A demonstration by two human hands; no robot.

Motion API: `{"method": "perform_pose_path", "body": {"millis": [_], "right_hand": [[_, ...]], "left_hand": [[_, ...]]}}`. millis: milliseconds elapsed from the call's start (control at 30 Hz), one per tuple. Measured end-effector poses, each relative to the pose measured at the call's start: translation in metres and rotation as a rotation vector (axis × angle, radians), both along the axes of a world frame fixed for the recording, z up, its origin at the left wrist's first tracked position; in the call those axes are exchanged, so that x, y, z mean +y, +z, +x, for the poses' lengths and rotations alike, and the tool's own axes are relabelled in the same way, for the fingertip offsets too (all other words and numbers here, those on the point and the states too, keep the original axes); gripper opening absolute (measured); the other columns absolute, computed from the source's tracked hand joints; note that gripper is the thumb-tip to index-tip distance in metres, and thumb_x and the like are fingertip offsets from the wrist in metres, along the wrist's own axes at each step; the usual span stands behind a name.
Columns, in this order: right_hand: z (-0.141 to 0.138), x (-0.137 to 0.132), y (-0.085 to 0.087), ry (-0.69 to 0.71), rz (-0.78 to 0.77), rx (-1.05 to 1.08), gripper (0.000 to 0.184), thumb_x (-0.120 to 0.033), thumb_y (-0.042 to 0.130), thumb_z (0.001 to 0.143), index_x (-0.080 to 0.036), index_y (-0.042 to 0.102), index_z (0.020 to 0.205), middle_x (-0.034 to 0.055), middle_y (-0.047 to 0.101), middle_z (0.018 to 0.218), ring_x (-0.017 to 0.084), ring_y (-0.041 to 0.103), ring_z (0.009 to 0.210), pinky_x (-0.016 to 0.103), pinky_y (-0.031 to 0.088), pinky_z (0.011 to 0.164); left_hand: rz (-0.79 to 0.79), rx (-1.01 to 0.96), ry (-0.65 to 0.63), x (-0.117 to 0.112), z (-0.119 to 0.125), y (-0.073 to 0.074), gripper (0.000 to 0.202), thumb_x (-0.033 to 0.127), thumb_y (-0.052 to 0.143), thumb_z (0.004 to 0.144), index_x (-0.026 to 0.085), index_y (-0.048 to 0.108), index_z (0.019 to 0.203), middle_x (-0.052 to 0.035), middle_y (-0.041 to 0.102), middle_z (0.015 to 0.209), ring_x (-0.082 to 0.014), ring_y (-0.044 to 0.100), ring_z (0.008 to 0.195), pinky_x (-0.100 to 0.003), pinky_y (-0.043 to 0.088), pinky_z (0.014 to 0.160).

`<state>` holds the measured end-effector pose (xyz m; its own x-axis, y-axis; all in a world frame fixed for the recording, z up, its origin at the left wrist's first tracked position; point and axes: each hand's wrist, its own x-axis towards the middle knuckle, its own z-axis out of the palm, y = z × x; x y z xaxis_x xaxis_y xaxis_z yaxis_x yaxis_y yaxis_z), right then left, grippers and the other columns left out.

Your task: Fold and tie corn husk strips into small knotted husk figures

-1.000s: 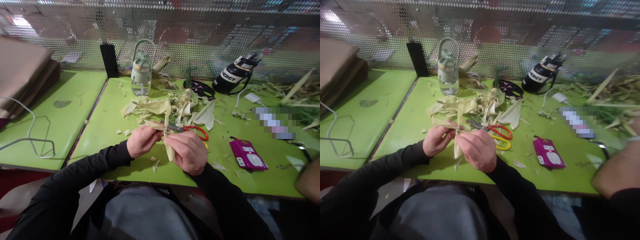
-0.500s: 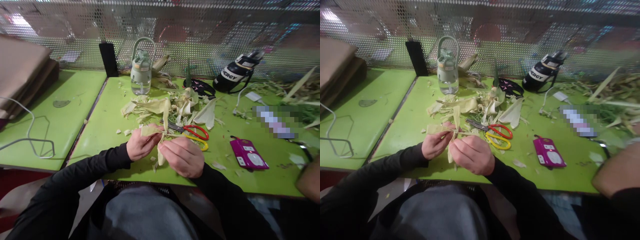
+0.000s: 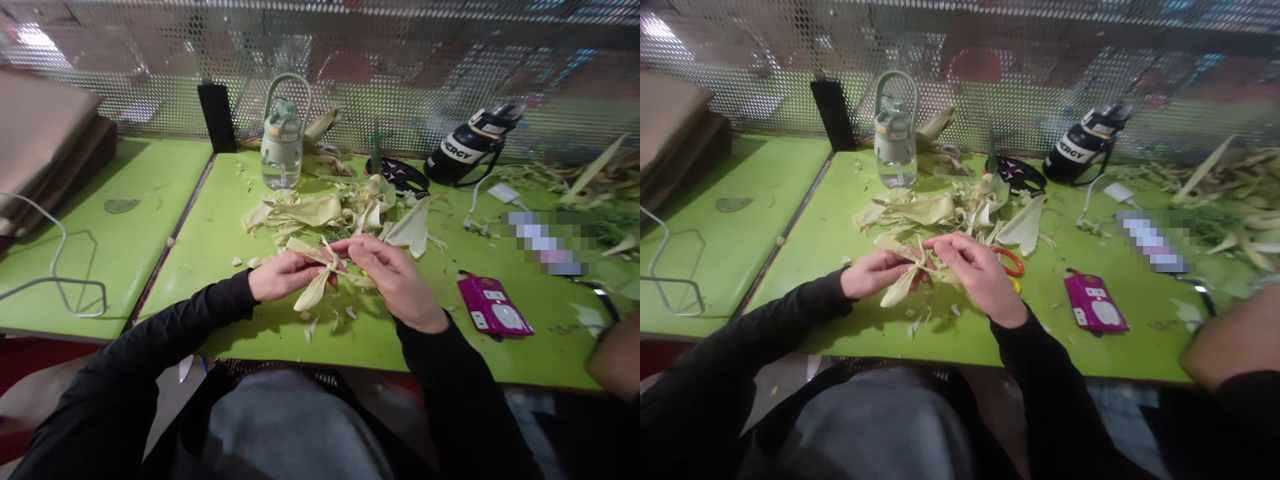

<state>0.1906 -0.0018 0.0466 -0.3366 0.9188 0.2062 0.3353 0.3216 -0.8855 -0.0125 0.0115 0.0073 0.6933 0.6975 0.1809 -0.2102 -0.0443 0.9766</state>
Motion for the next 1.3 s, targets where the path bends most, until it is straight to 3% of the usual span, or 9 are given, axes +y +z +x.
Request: {"method": "perform_pose_path", "body": {"millis": [167, 300, 467, 667, 767, 967, 1133, 1200, 1300], "right_hand": [[0.001, 0.005, -0.005, -0.022, -0.301, 0.226, 0.042, -0.054, 0.068, 0.088, -0.020, 0.065, 0.112, 0.0010, 0.069, 0.086, 0.013, 0.061, 0.075, 0.028, 0.047, 0.070], [0.000, 0.006, -0.011, 0.124, -0.408, 0.309, 0.040, -0.049, 0.074, 0.085, -0.021, 0.068, 0.112, -0.0003, 0.069, 0.081, 0.011, 0.059, 0.066, 0.026, 0.047, 0.064], [0.000, 0.008, -0.014, 0.255, -0.243, 0.357, 0.025, -0.043, 0.081, 0.079, -0.022, 0.076, 0.092, -0.0007, 0.070, 0.079, 0.012, 0.065, 0.069, 0.027, 0.052, 0.064], [0.003, 0.006, -0.015, 0.220, 0.358, 0.178, 0.009, -0.030, 0.073, 0.089, -0.021, 0.074, 0.086, 0.0001, 0.070, 0.074, 0.011, 0.061, 0.065, 0.026, 0.047, 0.060], [0.003, 0.005, -0.015, 0.200, 0.509, 0.125, 0.006, -0.026, 0.071, 0.090, -0.020, 0.071, 0.087, 0.0003, 0.070, 0.076, 0.010, 0.061, 0.066, 0.025, 0.047, 0.061], [0.004, 0.004, -0.014, 0.228, 0.479, 0.108, 0.012, -0.030, 0.069, 0.092, -0.021, 0.069, 0.084, -0.0006, 0.069, 0.074, 0.011, 0.062, 0.065, 0.025, 0.047, 0.060], [0.003, 0.006, -0.014, 0.328, 0.389, 0.183, 0.012, -0.030, 0.069, 0.092, -0.021, 0.068, 0.084, -0.0022, 0.069, 0.071, 0.010, 0.062, 0.063, 0.024, 0.048, 0.059], [0.005, 0.010, -0.015, 0.268, 0.332, 0.153, 0.014, -0.032, 0.068, 0.092, -0.022, 0.068, 0.083, -0.0019, 0.068, 0.073, 0.011, 0.062, 0.065, 0.025, 0.048, 0.061], [0.009, 0.015, -0.018, 0.013, 0.371, 0.072, 0.020, -0.044, 0.065, 0.093, -0.024, 0.069, 0.098, 0.0020, 0.069, 0.093, 0.015, 0.062, 0.078, 0.030, 0.050, 0.069]], "left_hand": [[0.009, -0.014, -0.052, -0.003, 0.000, 0.001, 0.048, 0.057, 0.063, 0.089, 0.012, 0.071, 0.102, -0.0063, 0.065, 0.086, -0.0116, 0.060, 0.075, -0.024, 0.053, 0.070], [-0.050, -0.009, -0.060, -0.006, 0.002, 0.001, 0.051, 0.062, 0.062, 0.087, 0.011, 0.068, 0.093, -0.0038, 0.060, 0.079, -0.0095, 0.057, 0.066, -0.022, 0.050, 0.061], [-0.197, 0.007, -0.126, -0.013, 0.002, 0.006, 0.045, 0.058, 0.063, 0.089, 0.014, 0.058, 0.090, 0.0023, 0.053, 0.065, -0.0084, 0.051, 0.055, -0.021, 0.045, 0.053], [-0.129, 0.006, -0.145, -0.018, 0.001, 0.005, 0.036, 0.049, 0.056, 0.096, 0.014, 0.053, 0.088, 0.0033, 0.050, 0.063, -0.0078, 0.047, 0.054, -0.022, 0.043, 0.054], [-0.074, -0.018, -0.125, -0.017, 0.000, 0.005, 0.031, 0.044, 0.058, 0.096, 0.014, 0.055, 0.090, 0.0017, 0.052, 0.069, -0.0074, 0.047, 0.055, -0.021, 0.043, 0.054], [0.252, 0.071, -0.104, -0.015, -0.004, 0.007, 0.037, 0.043, 0.049, 0.100, 0.012, 0.064, 0.087, -0.0077, 0.064, 0.083, -0.0118, 0.059, 0.072, -0.025, 0.051, 0.071], [0.382, 0.053, -0.126, -0.017, -0.001, 0.006, 0.051, 0.048, 0.036, 0.103, 0.013, 0.070, 0.089, -0.0115, 0.067, 0.092, -0.0172, 0.066, 0.088, -0.029, 0.054, 0.082], [0.375, 0.103, -0.074, -0.014, 0.001, 0.003, 0.050, 0.050, 0.038, 0.102, 0.014, 0.071, 0.090, -0.0102, 0.067, 0.089, -0.0176, 0.067, 0.087, -0.030, 0.055, 0.082], [0.346, 0.180, 0.149, -0.005, 0.006, -0.007, 0.045, 0.049, 0.044, 0.101, 0.013, 0.070, 0.090, -0.0065, 0.066, 0.075, -0.0165, 0.065, 0.075, -0.030, 0.055, 0.074]]}}
